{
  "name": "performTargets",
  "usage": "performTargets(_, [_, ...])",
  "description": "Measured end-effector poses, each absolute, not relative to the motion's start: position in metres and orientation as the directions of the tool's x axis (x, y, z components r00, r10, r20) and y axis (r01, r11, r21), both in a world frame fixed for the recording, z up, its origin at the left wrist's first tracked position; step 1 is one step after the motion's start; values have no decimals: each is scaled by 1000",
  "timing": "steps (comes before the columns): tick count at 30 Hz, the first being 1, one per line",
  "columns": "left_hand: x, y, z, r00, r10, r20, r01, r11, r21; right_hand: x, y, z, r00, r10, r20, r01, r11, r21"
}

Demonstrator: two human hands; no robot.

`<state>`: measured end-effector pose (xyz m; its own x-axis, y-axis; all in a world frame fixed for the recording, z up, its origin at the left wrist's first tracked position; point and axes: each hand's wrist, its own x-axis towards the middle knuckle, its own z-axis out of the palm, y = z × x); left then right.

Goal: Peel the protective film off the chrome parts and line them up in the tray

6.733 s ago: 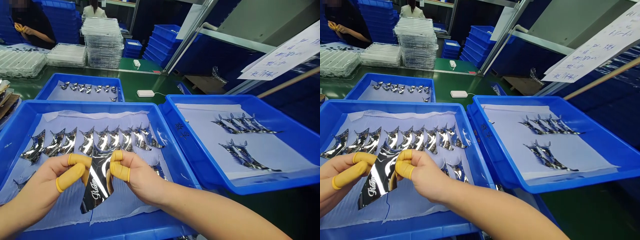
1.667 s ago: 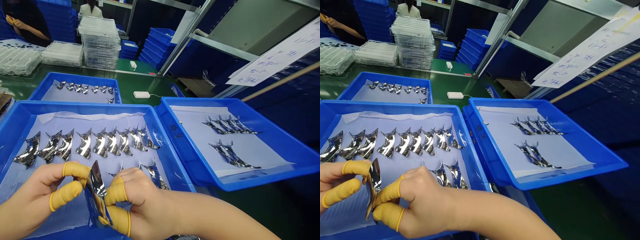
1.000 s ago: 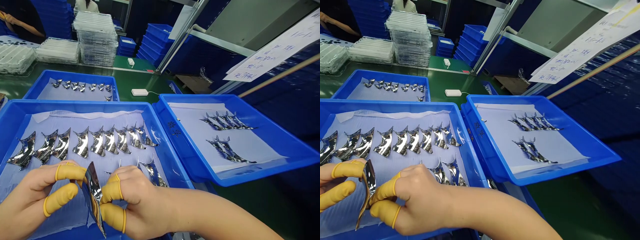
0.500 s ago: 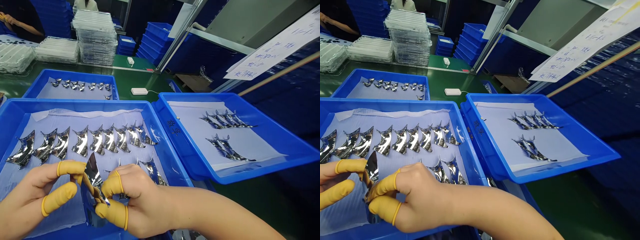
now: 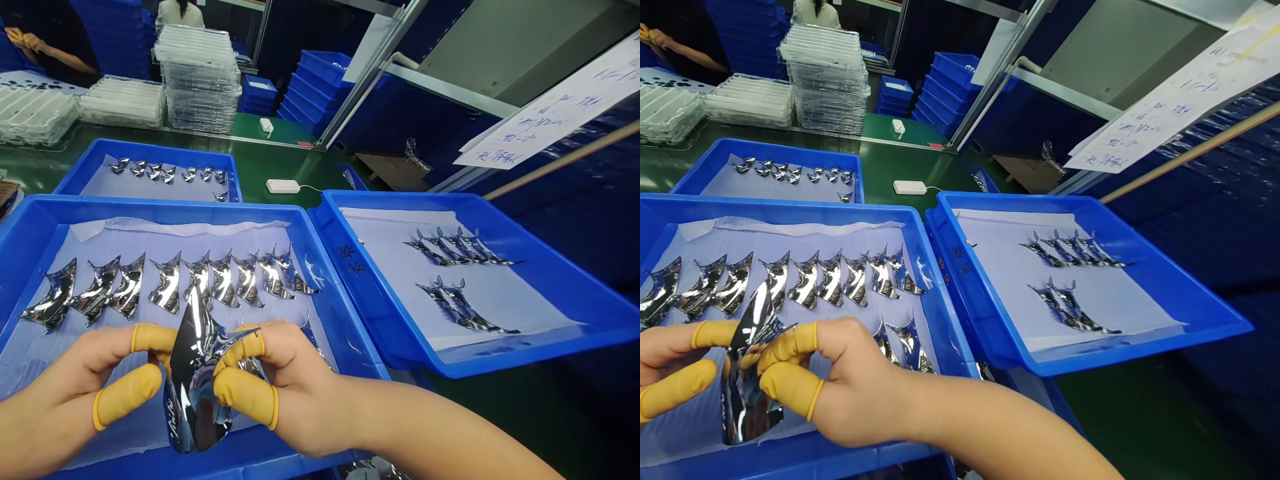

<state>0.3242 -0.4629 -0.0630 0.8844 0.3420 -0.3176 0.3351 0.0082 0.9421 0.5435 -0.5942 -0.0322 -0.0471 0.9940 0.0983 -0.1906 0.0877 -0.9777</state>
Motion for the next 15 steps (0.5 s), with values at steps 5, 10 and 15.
performTargets(5, [320,-463,-68,876,376,-301,344,-50,938,544,-593,-35,0,1000,-17,-270,-17,-963])
performTargets(10, [325,-464,-62,901,325,-288,322,-56,945,545,-590,-36,-12,987,-159,-419,-149,-896])
performTargets(15, [335,-461,-52,938,244,-245,264,-49,963,545,-585,-43,-46,978,-202,-566,-192,-802])
